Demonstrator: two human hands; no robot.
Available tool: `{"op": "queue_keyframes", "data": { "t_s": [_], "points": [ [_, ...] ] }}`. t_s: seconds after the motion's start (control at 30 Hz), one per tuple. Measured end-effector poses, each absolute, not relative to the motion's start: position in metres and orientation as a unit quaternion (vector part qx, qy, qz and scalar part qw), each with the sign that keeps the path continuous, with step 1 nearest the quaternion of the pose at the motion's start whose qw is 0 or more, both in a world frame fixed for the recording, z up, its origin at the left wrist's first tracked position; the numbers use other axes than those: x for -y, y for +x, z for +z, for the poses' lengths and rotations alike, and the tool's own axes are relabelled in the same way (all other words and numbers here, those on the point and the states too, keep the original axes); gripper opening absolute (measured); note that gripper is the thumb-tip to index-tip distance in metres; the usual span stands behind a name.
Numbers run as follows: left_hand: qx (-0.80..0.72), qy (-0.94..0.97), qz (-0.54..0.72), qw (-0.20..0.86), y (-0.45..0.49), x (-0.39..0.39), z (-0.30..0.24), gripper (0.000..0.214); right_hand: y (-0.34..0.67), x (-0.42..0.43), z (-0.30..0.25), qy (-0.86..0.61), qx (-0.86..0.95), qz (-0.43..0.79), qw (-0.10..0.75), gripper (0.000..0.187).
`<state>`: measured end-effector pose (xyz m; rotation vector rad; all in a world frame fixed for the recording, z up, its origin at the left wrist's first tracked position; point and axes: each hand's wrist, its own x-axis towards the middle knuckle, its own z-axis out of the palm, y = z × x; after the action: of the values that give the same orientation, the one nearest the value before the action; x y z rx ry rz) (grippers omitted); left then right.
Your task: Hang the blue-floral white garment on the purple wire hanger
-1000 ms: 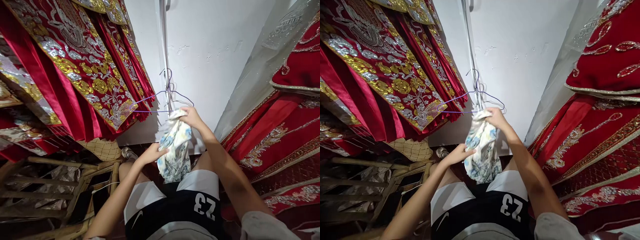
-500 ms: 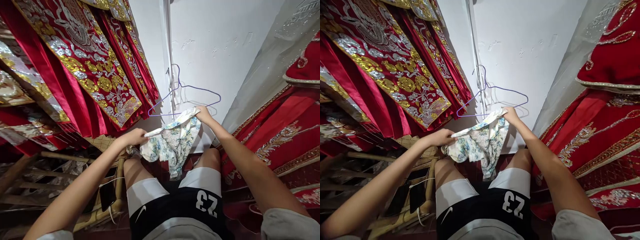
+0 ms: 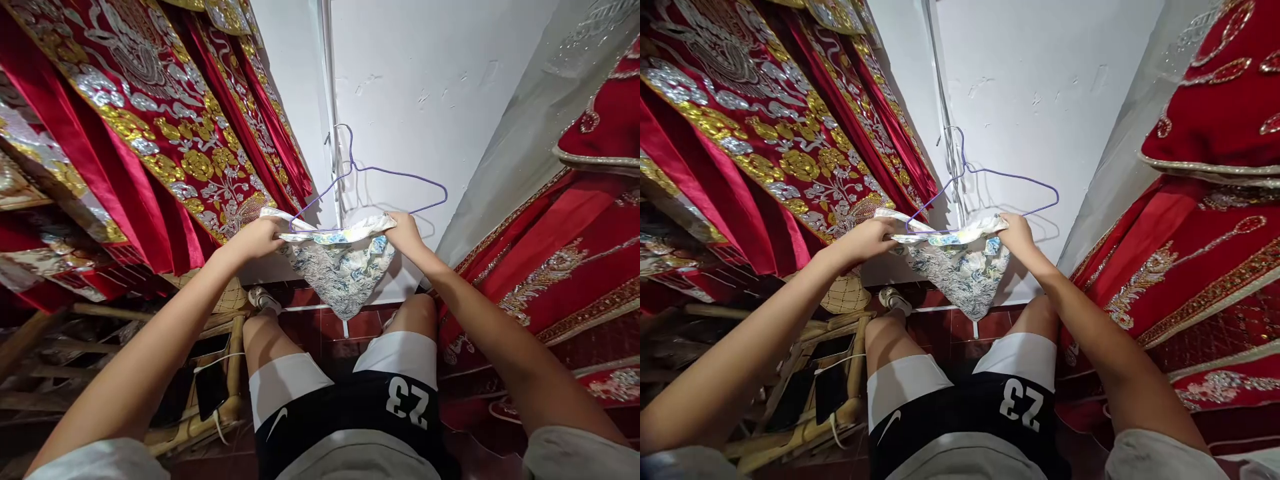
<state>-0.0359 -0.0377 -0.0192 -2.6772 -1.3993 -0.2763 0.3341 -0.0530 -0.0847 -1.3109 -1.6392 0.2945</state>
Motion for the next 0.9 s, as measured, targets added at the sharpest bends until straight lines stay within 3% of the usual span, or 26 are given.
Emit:
{"op": "queue_keyframes", "data": {
  "t_s": [0.17, 0.33, 0.43, 0.53, 0.6, 0.73, 0.8, 0.9],
  "points": [
    [0.404, -0.896, -0.165, 0.077, -0.018, 0.048, 0.008, 0.024, 0.311, 0.059, -0.089, -0.490, 0.684, 0.175, 0.511, 0.009],
    [0.416, -0.854, -0.313, 0.020, 0.023, 0.033, 0.019, 0.031, 0.289, 0.082, -0.088, -0.411, 0.725, 0.270, 0.482, 0.014],
    [0.427, -0.841, -0.332, 0.027, 0.029, 0.016, 0.009, 0.046, 0.301, 0.098, -0.080, -0.402, 0.701, 0.228, 0.543, 0.047],
    [0.429, -0.848, -0.305, 0.057, 0.026, 0.005, -0.001, 0.042, 0.330, 0.102, -0.071, -0.433, 0.613, 0.159, 0.642, 0.075],
    [0.428, -0.850, -0.302, 0.065, 0.024, 0.003, -0.003, 0.038, 0.355, 0.096, -0.063, -0.468, 0.572, 0.156, 0.656, 0.069],
    [0.437, -0.839, -0.316, 0.075, 0.018, 0.002, -0.002, 0.033, 0.392, 0.082, -0.035, -0.515, 0.566, 0.278, 0.581, 0.031],
    [0.459, -0.819, -0.340, 0.058, 0.011, 0.003, -0.003, 0.032, 0.396, 0.082, -0.021, -0.481, 0.585, 0.352, 0.550, 0.029],
    [0.474, -0.798, -0.369, -0.049, 0.001, 0.003, -0.009, 0.038, 0.382, 0.090, -0.016, -0.419, 0.599, 0.410, 0.545, 0.032]
  ]
}}
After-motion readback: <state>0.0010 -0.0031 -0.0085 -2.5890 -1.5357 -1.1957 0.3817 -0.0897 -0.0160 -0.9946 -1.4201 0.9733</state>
